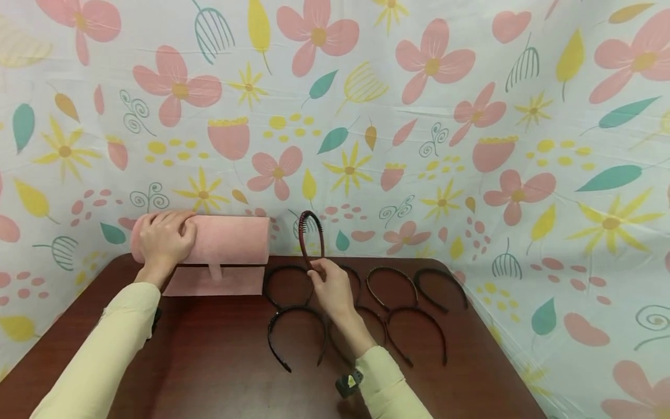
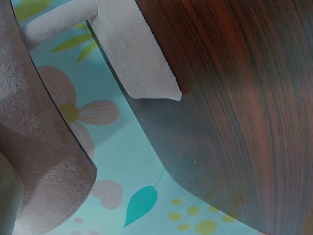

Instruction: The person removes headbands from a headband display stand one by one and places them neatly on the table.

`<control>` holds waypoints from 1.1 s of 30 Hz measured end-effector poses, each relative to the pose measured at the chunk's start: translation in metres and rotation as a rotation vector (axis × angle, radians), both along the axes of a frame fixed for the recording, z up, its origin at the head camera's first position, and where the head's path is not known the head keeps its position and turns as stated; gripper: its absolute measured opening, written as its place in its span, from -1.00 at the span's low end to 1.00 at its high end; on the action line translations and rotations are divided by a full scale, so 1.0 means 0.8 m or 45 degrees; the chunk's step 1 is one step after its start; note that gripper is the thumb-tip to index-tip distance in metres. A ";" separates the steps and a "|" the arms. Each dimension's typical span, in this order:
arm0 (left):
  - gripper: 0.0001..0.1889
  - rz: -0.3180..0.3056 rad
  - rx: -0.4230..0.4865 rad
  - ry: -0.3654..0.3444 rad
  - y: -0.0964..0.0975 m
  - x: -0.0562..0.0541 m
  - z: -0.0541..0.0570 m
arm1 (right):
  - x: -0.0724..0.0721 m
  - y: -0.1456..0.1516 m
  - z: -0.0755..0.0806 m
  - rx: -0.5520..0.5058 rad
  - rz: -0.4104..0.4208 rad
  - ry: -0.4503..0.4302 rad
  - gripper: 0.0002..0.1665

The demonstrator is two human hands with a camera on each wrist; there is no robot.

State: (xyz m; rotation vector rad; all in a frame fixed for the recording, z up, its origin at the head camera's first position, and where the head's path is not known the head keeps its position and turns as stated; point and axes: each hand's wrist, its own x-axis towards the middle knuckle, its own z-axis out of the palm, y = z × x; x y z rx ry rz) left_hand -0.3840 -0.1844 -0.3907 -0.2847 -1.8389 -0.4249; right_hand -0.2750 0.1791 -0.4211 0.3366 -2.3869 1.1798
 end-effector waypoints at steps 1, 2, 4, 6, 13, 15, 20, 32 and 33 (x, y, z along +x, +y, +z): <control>-0.62 0.003 -0.002 -0.001 -0.001 0.000 0.000 | 0.002 0.005 0.001 0.009 -0.007 0.009 -0.74; -0.62 0.005 0.000 0.003 -0.002 0.001 0.001 | 0.005 0.009 0.002 0.026 -0.017 0.018 -0.75; -0.63 0.006 0.013 0.010 -0.003 0.002 0.000 | 0.009 0.018 0.003 0.056 -0.031 0.032 -0.75; -0.63 0.006 0.021 0.018 -0.005 0.003 -0.001 | 0.015 0.027 0.003 0.089 -0.053 0.043 -0.76; -0.63 0.008 0.001 -0.013 -0.007 0.005 -0.003 | 0.037 0.065 0.004 0.171 -0.110 0.055 -0.78; -0.62 0.011 -0.006 -0.024 -0.007 0.005 -0.003 | 0.042 0.078 0.004 0.195 -0.126 0.062 -0.78; -0.61 0.010 -0.007 -0.024 -0.005 0.002 -0.003 | 0.054 0.111 0.000 0.220 -0.147 0.090 -0.78; -0.60 0.010 -0.011 -0.023 -0.002 -0.001 -0.001 | 0.091 0.178 -0.016 0.381 -0.260 0.006 -0.78; -0.60 0.009 -0.008 -0.019 -0.001 -0.001 -0.001 | 0.095 0.184 -0.018 0.397 -0.270 0.004 -0.78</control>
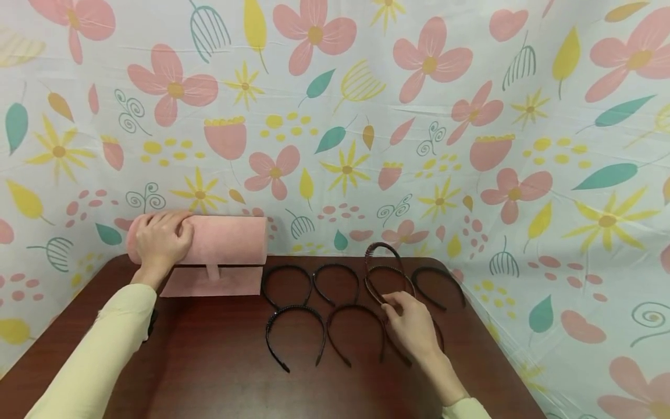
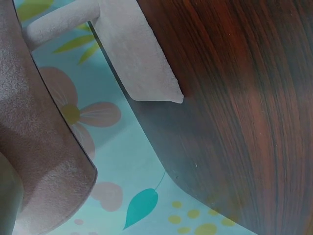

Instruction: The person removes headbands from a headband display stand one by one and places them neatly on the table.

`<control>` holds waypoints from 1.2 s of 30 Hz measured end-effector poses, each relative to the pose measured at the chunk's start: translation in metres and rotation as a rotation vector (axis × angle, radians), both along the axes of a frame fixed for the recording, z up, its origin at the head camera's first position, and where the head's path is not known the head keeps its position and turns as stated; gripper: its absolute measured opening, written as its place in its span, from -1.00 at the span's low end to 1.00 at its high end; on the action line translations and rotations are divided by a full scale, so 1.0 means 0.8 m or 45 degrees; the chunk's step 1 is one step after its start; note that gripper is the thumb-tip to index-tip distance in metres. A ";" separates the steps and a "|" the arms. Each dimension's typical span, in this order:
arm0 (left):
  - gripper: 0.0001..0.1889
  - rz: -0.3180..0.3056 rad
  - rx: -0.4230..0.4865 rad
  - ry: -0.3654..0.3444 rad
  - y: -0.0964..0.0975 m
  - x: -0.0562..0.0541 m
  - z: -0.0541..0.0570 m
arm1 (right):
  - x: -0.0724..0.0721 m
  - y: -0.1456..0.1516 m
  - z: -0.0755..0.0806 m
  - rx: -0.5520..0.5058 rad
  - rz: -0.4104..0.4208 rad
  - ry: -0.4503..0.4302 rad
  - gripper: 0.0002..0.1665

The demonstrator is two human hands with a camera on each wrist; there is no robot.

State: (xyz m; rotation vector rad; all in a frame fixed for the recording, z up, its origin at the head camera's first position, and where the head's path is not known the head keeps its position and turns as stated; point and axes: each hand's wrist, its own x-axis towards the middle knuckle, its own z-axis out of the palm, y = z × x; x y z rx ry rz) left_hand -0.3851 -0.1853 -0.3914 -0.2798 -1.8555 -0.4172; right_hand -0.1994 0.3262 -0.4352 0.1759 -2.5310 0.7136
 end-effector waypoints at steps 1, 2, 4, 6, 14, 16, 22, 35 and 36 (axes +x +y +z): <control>-0.60 0.000 0.001 0.005 0.000 0.000 0.000 | 0.003 0.005 -0.001 0.017 -0.010 -0.004 -0.78; -0.60 0.000 0.006 0.012 0.001 0.000 0.000 | 0.006 0.010 -0.003 0.031 -0.018 -0.012 -0.78; -0.61 -0.007 0.018 0.025 0.001 -0.001 0.000 | 0.011 0.021 -0.004 0.047 -0.033 -0.039 -0.77; -0.62 -0.005 0.018 0.021 0.001 0.000 0.000 | 0.015 0.031 -0.004 0.076 -0.054 -0.063 -0.76; -0.61 -0.011 0.011 0.000 0.002 0.002 0.002 | 0.034 0.074 -0.006 0.095 -0.145 -0.261 -0.73; -0.61 -0.014 0.012 0.011 0.002 0.002 0.002 | 0.038 0.084 -0.009 0.099 -0.164 -0.303 -0.73; -0.61 -0.021 0.025 0.039 0.002 0.003 0.002 | 0.049 0.114 -0.013 0.154 -0.198 -0.347 -0.73; -0.60 -0.033 0.010 0.027 0.000 -0.002 -0.001 | 0.065 0.179 -0.016 0.179 -0.246 -0.637 -0.69; -0.60 -0.036 0.014 0.030 -0.001 -0.002 -0.001 | 0.067 0.181 -0.017 0.193 -0.251 -0.643 -0.69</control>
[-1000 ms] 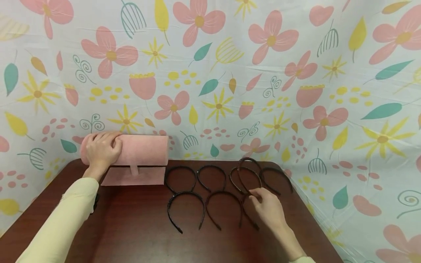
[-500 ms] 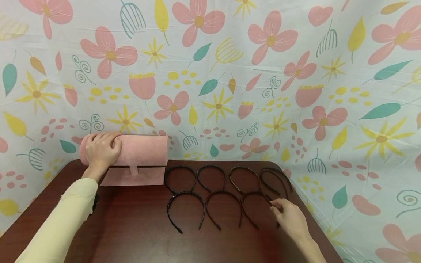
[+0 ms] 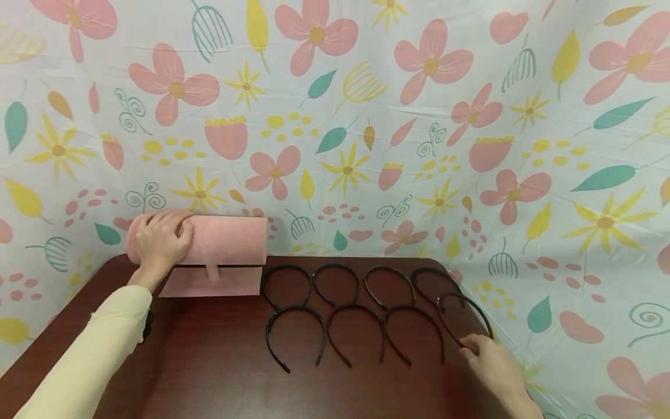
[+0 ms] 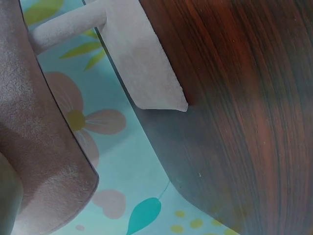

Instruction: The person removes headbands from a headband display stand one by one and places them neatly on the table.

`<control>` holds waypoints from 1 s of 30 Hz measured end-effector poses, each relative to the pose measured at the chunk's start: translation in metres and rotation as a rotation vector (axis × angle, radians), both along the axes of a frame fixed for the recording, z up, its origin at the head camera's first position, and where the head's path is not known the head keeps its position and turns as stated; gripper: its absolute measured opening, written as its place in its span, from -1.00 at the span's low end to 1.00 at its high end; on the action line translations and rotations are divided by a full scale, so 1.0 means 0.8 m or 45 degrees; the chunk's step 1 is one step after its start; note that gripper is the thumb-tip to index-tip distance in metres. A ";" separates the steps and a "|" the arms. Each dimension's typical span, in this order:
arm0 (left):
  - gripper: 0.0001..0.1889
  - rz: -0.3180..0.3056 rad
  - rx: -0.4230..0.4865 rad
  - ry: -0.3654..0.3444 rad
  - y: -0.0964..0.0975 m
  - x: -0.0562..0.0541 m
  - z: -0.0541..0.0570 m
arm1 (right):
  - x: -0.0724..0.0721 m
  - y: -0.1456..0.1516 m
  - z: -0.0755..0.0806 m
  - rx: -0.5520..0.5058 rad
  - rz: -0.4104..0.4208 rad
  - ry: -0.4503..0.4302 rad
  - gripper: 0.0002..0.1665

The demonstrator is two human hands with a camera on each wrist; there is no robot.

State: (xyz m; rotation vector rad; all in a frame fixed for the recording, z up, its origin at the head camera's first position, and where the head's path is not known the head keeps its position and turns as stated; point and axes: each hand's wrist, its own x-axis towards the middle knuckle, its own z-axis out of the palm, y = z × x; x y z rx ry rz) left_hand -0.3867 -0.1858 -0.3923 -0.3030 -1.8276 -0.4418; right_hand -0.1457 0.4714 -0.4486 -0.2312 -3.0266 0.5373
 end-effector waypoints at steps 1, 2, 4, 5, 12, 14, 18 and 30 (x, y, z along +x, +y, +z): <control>-0.60 -0.004 0.005 0.001 -0.001 0.000 0.000 | 0.001 0.002 -0.001 0.009 0.001 -0.010 -0.70; -0.60 -0.003 0.005 0.002 -0.002 0.000 -0.001 | 0.002 0.004 -0.002 0.011 0.004 -0.017 -0.70; -0.59 -0.001 0.003 0.000 -0.003 0.000 -0.001 | 0.004 0.006 -0.004 0.021 0.000 -0.031 -0.72; -0.59 0.001 0.000 -0.003 -0.003 0.000 -0.001 | 0.004 0.007 -0.005 0.021 0.000 -0.040 -0.73; -0.59 0.007 -0.024 -0.010 -0.001 0.001 0.000 | 0.006 0.015 -0.014 0.038 -0.001 -0.166 -0.78; -0.61 0.004 -0.021 -0.012 0.000 0.001 0.000 | 0.004 0.016 -0.015 0.059 0.013 -0.181 -0.77; -0.63 -0.008 -0.014 -0.042 0.001 0.006 0.002 | 0.000 0.017 -0.016 0.097 0.045 -0.187 -0.74; -0.68 -0.143 -0.111 -0.304 -0.005 0.028 0.012 | -0.010 0.021 -0.018 0.077 0.108 -0.215 -0.69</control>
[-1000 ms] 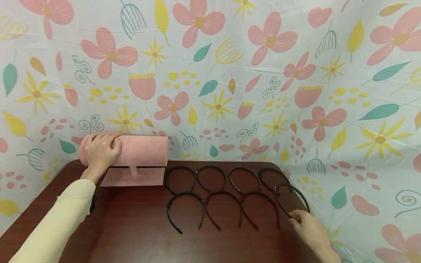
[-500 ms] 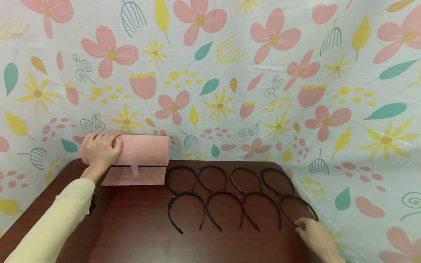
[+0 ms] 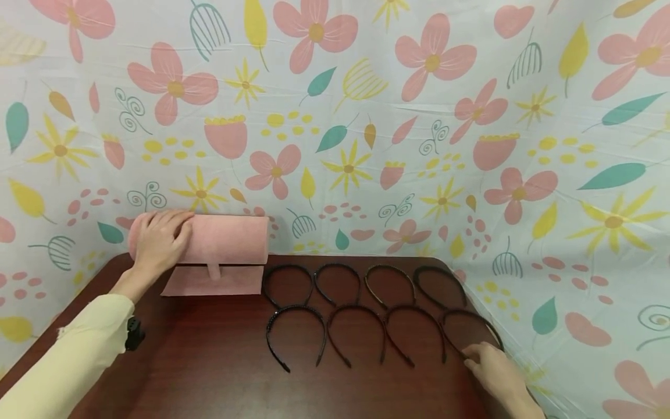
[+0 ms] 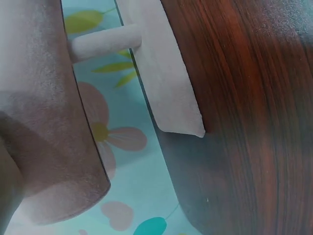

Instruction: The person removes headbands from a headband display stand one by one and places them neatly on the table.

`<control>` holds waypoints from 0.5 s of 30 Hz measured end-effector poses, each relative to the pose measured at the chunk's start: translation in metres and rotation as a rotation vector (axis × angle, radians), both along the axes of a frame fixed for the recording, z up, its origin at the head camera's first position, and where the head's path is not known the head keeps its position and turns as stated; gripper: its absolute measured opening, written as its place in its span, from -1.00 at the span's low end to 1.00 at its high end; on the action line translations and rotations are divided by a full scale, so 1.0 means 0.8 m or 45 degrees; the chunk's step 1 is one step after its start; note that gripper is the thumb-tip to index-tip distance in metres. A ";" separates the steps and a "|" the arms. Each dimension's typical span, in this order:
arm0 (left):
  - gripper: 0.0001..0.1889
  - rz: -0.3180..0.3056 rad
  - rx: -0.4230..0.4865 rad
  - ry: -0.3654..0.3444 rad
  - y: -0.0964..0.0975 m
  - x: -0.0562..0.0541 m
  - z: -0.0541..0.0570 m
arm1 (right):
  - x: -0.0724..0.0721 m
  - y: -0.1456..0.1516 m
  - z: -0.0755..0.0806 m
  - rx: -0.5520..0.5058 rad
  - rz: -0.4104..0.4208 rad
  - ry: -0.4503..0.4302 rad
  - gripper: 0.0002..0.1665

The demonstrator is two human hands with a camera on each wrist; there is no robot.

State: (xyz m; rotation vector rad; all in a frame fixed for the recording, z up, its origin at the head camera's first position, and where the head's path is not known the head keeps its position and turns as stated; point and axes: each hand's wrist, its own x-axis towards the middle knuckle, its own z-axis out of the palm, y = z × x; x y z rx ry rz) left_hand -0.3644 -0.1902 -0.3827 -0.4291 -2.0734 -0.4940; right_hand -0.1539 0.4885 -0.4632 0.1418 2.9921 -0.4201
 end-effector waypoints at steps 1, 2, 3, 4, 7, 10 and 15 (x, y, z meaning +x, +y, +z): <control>-0.68 -0.012 -0.007 -0.025 -0.002 0.003 0.001 | -0.002 -0.001 0.000 -0.009 0.013 -0.004 -0.67; -0.68 -0.024 -0.016 -0.041 -0.004 0.006 0.002 | -0.005 -0.001 0.000 -0.017 0.026 0.001 -0.65; -0.68 -0.034 -0.029 -0.058 -0.005 0.009 0.002 | -0.007 -0.001 0.001 -0.028 0.036 0.013 -0.66; -0.68 -0.044 -0.042 -0.074 -0.006 0.013 0.003 | -0.009 -0.002 0.002 -0.037 0.040 0.026 -0.66; -0.66 -0.093 -0.095 -0.109 -0.006 0.021 0.005 | -0.011 -0.005 0.009 -0.043 0.054 0.095 -0.65; -0.63 -0.149 -0.157 -0.097 -0.003 0.029 0.004 | -0.011 -0.017 0.018 -0.037 0.065 0.217 -0.68; -0.68 -0.234 -0.216 -0.005 0.003 0.041 -0.005 | -0.010 -0.053 0.031 -0.009 0.091 0.430 -0.55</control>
